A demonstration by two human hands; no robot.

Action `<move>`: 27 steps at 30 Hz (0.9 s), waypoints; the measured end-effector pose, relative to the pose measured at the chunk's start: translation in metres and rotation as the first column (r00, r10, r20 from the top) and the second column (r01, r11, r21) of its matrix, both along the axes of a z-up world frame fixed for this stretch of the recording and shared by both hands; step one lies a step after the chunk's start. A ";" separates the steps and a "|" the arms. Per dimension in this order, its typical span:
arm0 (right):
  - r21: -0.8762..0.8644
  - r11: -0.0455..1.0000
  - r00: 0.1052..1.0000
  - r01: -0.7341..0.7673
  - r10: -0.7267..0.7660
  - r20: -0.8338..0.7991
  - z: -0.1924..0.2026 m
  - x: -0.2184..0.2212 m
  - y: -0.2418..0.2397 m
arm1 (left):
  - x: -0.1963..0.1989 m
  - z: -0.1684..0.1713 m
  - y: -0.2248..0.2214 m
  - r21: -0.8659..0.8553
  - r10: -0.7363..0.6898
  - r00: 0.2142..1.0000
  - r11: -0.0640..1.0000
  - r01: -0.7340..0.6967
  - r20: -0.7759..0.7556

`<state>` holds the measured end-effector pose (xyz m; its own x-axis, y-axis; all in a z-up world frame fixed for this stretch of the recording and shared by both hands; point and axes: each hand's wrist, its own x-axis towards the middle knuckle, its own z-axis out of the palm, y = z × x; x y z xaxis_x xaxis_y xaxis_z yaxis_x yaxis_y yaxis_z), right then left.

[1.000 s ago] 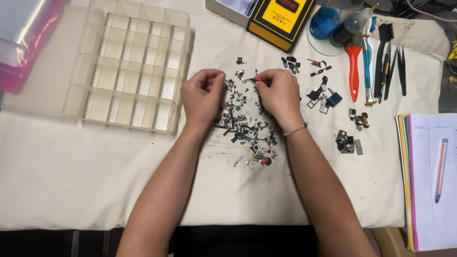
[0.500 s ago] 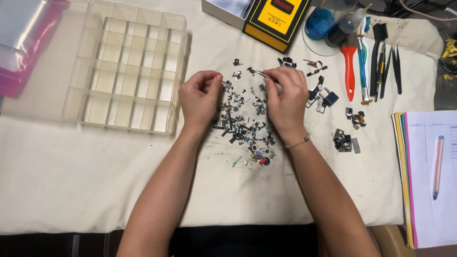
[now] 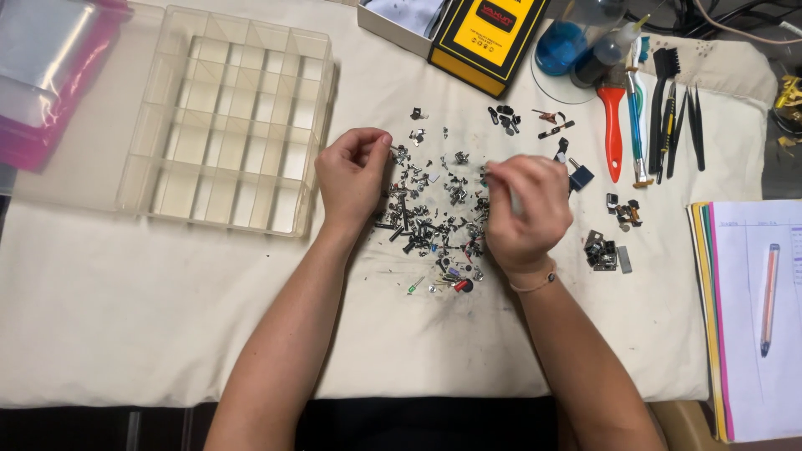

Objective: Sorting and organizing small electronic components like SIM card trays and internal brackets on a repair workbench using hands and tweezers.

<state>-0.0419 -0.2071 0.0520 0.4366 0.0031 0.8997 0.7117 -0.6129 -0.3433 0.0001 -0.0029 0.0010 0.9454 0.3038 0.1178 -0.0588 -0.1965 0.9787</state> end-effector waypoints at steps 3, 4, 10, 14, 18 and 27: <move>0.512 0.854 0.847 0.087 0.207 -0.489 -0.003 -0.009 -0.004 | 0.000 0.000 0.000 0.001 -0.002 1.000 1.000 0.002 0.011; 0.512 0.855 0.847 0.090 0.205 -0.490 0.000 -0.009 -0.002 | -0.001 0.001 0.000 0.000 -0.005 1.000 1.000 0.005 0.010; 0.818 0.472 0.621 0.329 0.545 -0.564 0.002 -0.006 -0.002 | -0.002 -0.001 0.000 0.003 -0.008 1.000 1.000 0.008 0.001; 0.759 0.548 0.641 0.351 0.451 -0.621 -0.005 0.000 -0.005 | 0.000 -0.002 0.000 0.009 0.001 1.000 1.000 -0.001 0.014; 0.432 0.850 0.751 0.303 0.066 -0.657 0.000 0.009 -0.049 | 0.000 -0.002 0.001 0.024 -0.008 1.000 1.000 0.007 0.024; -0.304 0.835 0.607 0.459 -0.544 -0.580 -0.006 -0.049 -0.175 | -0.002 0.005 0.001 0.020 -0.060 0.997 0.998 0.059 0.045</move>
<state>-0.0913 -0.3824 0.0464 0.8505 -0.3084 0.4260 -0.0724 -0.8709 -0.4860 -0.0015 -0.0018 0.0056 0.9554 0.2445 0.1660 -0.1152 -0.2092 0.9711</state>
